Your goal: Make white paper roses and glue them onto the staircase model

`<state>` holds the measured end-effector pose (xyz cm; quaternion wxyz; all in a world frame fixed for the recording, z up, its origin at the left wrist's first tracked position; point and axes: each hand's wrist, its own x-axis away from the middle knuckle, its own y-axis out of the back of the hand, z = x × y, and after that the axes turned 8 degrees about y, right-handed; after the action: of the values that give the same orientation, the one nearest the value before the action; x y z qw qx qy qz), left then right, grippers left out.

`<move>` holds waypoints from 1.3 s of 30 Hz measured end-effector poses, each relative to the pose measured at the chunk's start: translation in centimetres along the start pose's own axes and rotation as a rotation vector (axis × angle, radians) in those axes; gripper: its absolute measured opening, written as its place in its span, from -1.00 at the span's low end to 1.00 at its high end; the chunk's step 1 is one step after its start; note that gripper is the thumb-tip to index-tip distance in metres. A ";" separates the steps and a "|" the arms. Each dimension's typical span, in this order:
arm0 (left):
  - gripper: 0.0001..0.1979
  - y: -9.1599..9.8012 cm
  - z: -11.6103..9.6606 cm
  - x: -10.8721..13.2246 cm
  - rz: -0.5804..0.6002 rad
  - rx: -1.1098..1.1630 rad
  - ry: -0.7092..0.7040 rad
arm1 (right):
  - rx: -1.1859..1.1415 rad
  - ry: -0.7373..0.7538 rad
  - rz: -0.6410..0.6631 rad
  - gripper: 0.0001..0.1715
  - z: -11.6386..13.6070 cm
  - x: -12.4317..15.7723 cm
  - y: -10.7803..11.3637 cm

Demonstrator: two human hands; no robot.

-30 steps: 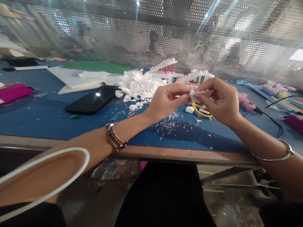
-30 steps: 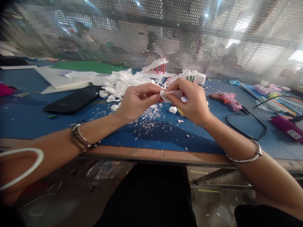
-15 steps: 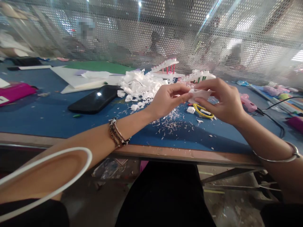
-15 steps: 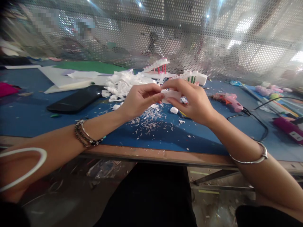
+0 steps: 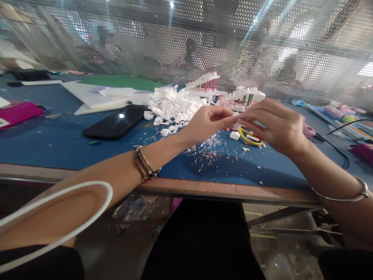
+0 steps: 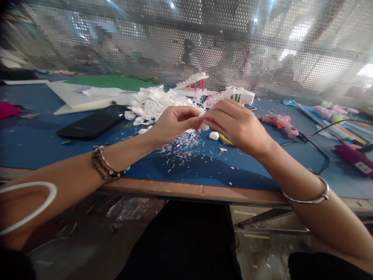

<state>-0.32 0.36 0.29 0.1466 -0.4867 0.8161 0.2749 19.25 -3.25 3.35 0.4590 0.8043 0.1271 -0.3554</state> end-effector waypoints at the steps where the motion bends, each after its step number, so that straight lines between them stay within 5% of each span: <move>1: -0.66 0.0 0.0 0.0 0.000 -0.013 0.001 | -0.008 -0.008 0.003 -0.88 0.0 0.0 0.0; 15: -0.75 -0.3 0.0 0.5 -0.029 -0.123 -0.174 | -0.207 -0.225 -0.070 -0.82 -0.3 0.0 -0.8; 30: -0.73 0.0 -0.1 0.1 -0.029 -0.053 -0.153 | -0.520 -0.454 -0.185 -0.90 -0.2 -0.2 -1.2; 39: -0.70 0.0 0.2 0.1 -0.131 -0.028 -0.124 | -0.661 -0.493 -0.195 -0.83 0.9 -0.2 -1.9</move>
<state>-0.33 0.43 0.08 0.2079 -0.5231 0.7680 0.3056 17.69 -2.97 2.01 0.6730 0.4890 0.1963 -0.5190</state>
